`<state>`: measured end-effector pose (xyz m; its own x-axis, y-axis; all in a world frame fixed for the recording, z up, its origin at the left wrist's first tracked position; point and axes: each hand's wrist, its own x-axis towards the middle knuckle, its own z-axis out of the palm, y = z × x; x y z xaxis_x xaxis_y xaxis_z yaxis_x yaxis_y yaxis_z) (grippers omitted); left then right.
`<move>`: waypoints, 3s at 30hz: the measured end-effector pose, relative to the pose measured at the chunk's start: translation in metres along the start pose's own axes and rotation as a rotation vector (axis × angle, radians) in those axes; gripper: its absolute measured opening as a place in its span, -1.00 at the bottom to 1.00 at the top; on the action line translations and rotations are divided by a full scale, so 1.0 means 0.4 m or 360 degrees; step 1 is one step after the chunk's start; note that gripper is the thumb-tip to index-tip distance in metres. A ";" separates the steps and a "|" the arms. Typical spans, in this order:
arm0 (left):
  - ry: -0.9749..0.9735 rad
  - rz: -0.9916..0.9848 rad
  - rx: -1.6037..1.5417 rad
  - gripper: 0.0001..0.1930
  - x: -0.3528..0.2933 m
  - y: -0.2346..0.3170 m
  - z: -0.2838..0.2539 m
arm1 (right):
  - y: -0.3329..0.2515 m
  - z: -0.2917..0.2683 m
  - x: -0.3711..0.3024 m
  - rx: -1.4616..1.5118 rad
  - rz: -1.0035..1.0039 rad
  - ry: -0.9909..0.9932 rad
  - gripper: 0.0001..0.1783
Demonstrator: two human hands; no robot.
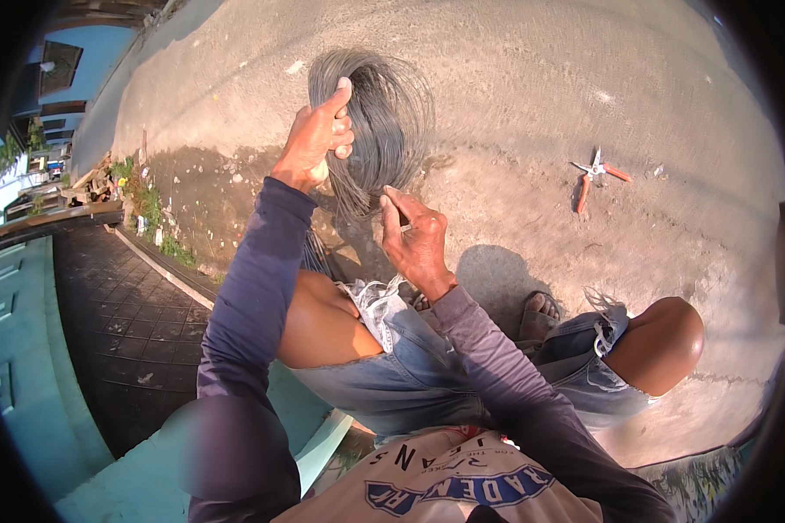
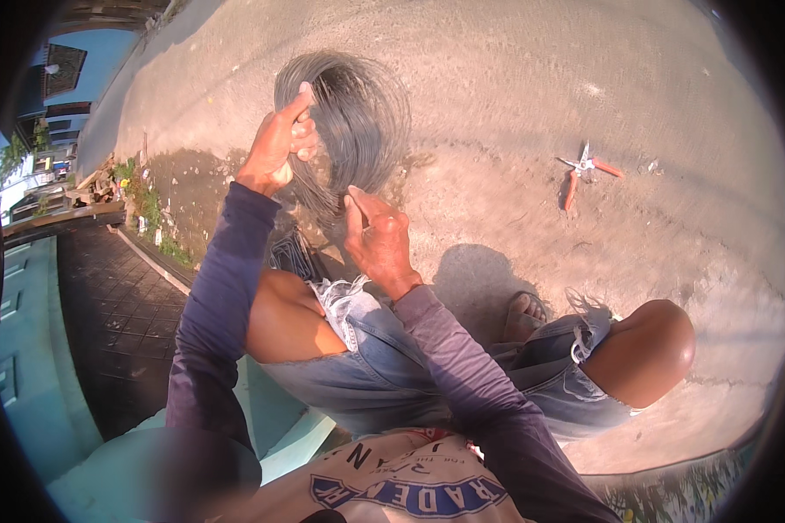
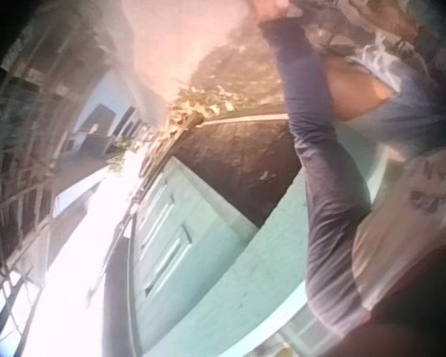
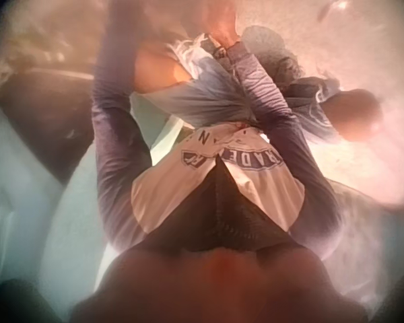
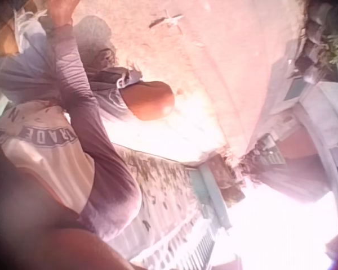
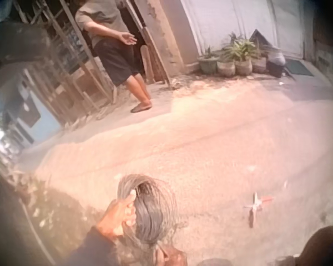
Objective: The person sits on the ground and uses pliers to cut a coiled metal wire into shorter pieces. The person repeatedly positions the pliers and snips the wire, accumulating cut segments on the ground.
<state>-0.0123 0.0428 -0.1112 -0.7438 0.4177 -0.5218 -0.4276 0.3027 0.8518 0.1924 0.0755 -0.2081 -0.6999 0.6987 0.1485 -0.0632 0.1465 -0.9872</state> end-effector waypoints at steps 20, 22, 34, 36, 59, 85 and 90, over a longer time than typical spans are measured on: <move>-0.0001 0.0212 0.0088 -0.46 -0.043 0.014 0.015 | -0.151 0.089 0.124 -0.0054 -0.0147 0.0045 -0.86; 0.0078 0.0199 0.0023 -0.51 -0.050 0.017 0.028 | -0.155 0.086 0.124 -0.0016 -0.0071 0.0046 -0.85; -0.0046 0.0069 -0.0290 -0.59 -0.073 0.057 0.034 | -0.155 0.033 0.085 -0.0305 -0.0118 -0.0138 -0.14; -0.0192 0.0007 -0.0423 -0.60 -0.107 0.082 0.055 | -0.105 0.051 0.108 -0.0247 -0.0082 -0.0259 -0.21; -0.0419 0.0584 0.0980 -0.57 -0.177 0.059 0.196 | -0.046 -0.199 0.053 -0.0810 -0.0282 -0.0422 -0.04; -0.0763 0.0722 0.2169 -0.70 0.178 -0.718 0.178 | 0.264 -0.410 0.057 -0.1333 0.0382 0.0309 -0.47; -0.0894 0.0594 0.2199 -0.67 0.177 -0.736 0.173 | 0.166 -0.190 0.198 -0.1280 -0.0395 0.0229 -0.48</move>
<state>0.0965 0.0425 -0.4023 -0.2774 0.8109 -0.5153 0.7644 0.5112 0.3929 0.1870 0.1938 -0.2573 -0.6319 0.6548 0.4145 0.3597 0.7216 -0.5916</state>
